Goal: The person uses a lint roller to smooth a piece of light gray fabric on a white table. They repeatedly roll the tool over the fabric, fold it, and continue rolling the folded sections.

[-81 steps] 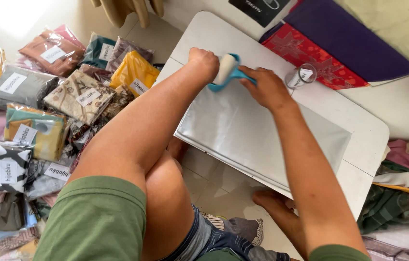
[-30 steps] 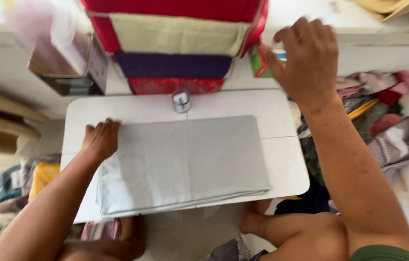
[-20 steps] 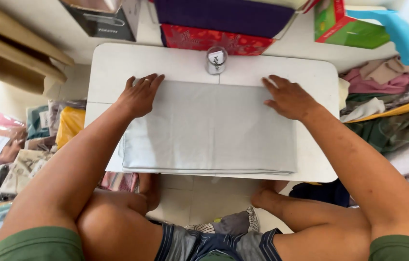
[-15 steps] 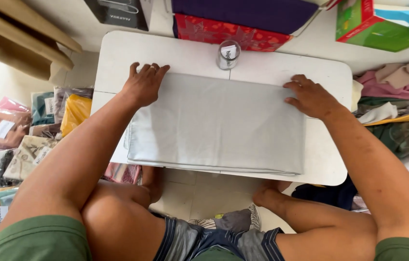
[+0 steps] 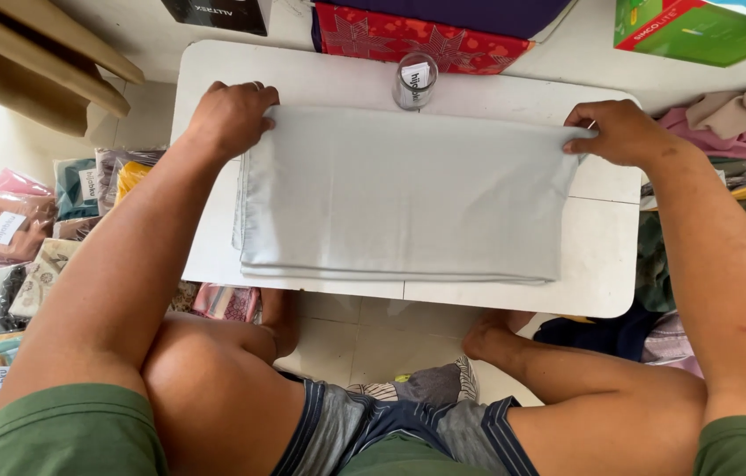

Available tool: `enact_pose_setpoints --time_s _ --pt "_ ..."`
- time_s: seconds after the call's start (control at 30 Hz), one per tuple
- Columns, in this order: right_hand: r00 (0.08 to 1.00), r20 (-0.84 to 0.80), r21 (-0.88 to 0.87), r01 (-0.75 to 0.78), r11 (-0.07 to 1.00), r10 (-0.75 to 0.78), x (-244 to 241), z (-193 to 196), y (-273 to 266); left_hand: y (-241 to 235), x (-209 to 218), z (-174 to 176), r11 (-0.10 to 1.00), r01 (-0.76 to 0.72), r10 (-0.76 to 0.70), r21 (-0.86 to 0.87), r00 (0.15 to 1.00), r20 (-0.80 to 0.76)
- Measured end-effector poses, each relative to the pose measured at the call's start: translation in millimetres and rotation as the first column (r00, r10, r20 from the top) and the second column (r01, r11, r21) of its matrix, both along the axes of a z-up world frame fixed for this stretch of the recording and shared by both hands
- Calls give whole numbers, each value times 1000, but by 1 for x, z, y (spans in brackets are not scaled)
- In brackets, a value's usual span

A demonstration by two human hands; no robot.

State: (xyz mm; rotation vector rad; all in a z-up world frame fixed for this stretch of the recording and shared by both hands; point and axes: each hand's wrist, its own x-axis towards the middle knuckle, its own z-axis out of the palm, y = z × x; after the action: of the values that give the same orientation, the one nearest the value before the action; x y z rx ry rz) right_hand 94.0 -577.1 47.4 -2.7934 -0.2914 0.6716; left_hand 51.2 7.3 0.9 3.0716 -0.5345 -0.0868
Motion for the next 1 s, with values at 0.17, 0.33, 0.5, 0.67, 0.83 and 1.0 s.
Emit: enact_pose_setpoints --time_s 0.17,0.33,0.5,0.67,0.83,1.0 --pt "975 184 94 -146 985 127 -32 17 -7 5 -25 35 998 3 -6 -70 999 -48" --pt "954 210 23 -223 974 214 -85 31 -3 9 -62 43 992 105 -108 -65 993 -56" --pt "970 -25 -107 -241 965 240 -138 21 -5 18 -105 19 962 265 -272 -64 946 -179" --pt "928 -54 -166 -373 913 370 -164 0 -5 11 -134 17 959 282 -271 -10 913 -305" --pt "912 -123 -191 -409 892 392 -172 -15 -3 4 -142 11 936 349 -347 -54 879 -326" --pt "928 -126 -236 -371 898 350 -173 -25 -4 -4 -144 17 934 350 -274 68 827 -491"
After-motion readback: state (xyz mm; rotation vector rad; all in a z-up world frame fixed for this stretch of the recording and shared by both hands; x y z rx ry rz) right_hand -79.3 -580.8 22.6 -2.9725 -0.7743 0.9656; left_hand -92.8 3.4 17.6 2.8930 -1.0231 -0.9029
